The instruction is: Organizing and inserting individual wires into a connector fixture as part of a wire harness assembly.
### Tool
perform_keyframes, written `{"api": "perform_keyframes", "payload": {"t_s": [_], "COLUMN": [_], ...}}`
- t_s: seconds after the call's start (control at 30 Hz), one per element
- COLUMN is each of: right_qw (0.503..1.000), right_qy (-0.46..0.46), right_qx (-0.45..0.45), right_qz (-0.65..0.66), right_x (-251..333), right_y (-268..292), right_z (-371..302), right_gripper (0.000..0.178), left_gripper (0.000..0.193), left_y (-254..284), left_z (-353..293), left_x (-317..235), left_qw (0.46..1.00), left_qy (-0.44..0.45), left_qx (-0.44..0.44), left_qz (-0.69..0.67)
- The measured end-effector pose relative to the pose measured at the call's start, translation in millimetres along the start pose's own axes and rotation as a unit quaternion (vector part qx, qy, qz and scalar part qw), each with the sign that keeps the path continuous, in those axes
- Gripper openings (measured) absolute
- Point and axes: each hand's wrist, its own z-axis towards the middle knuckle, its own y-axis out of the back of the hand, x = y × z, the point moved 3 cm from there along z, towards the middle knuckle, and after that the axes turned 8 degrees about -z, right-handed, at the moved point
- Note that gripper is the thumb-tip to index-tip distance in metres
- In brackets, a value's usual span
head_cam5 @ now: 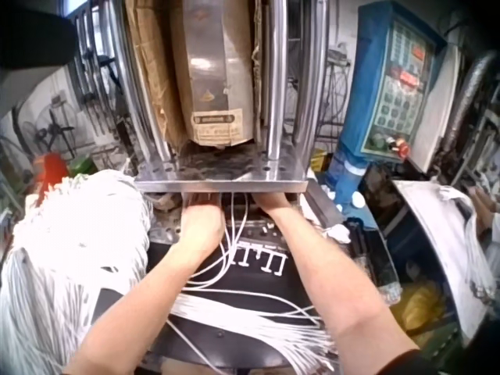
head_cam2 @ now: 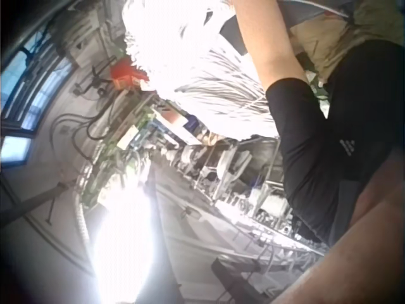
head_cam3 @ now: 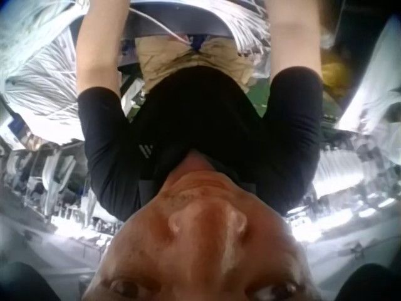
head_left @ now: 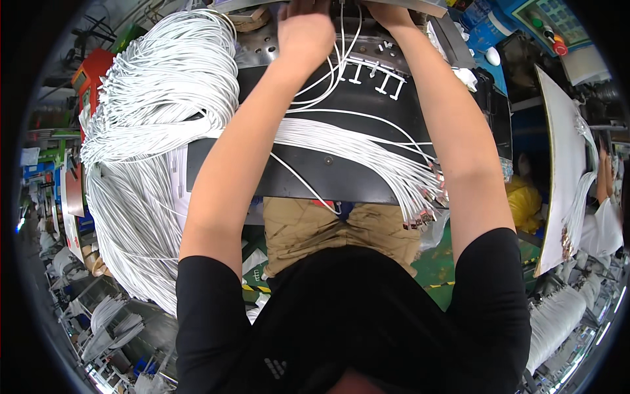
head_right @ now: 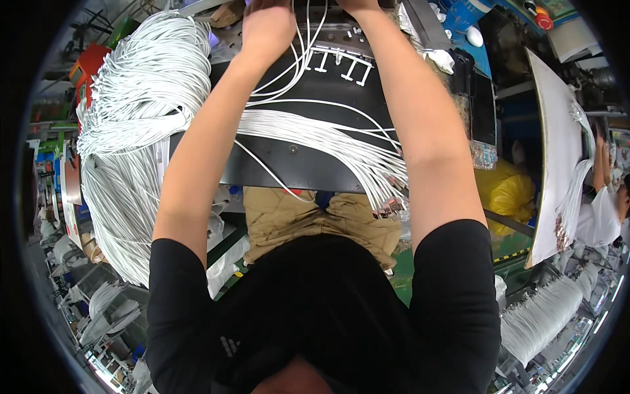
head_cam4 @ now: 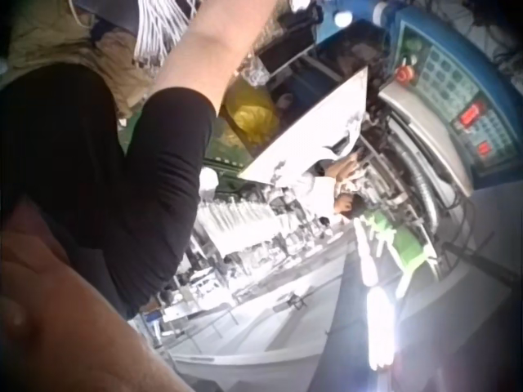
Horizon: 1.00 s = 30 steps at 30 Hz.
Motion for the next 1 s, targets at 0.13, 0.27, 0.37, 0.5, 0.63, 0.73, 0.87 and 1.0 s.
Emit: {"api": "perform_keyframes", "payload": {"t_s": [0.13, 0.27, 0.37, 0.5, 0.63, 0.73, 0.87, 1.0], "right_qw": [0.993, 0.975, 0.98, 0.953, 0.971, 0.966, 0.961, 0.899], "right_qy": [-0.057, -0.096, -0.127, -0.159, -0.14, -0.142, -0.146, -0.19], "right_qx": [0.019, -0.047, 0.028, 0.004, -0.023, -0.023, -0.043, -0.019], "right_qz": [0.105, 0.194, 0.153, 0.257, 0.192, 0.214, 0.231, 0.395], "right_x": [18, 5, 20, 12, 13, 10, 10, 22], "right_y": [0, 3, 4, 8, 5, 5, 4, 1], "right_z": [3, -3, 1, -3, 2, 0, -3, -3], "right_gripper": [0.016, 0.021, 0.026, 0.027, 0.027, 0.028, 0.029, 0.029], "left_gripper": [0.038, 0.035, 0.036, 0.037, 0.038, 0.037, 0.034, 0.033], "left_y": [15, -20, -40, -39, -39, -42, -44, -52], "left_z": [5, 12, 8, 10, 13, 13, 23, 35], "left_x": [-42, -48, -25, -29, -23, -24, -29, -28], "left_qw": [0.997, 0.998, 0.997, 0.998, 0.997, 0.995, 1.0, 0.996], "left_qy": [0.021, -0.045, -0.013, -0.05, -0.041, -0.079, -0.014, 0.069], "left_qx": [0.061, -0.002, 0.032, -0.027, -0.067, -0.055, 0.003, -0.008], "left_qz": [-0.049, 0.042, 0.067, 0.035, -0.019, 0.021, 0.002, -0.062]}}
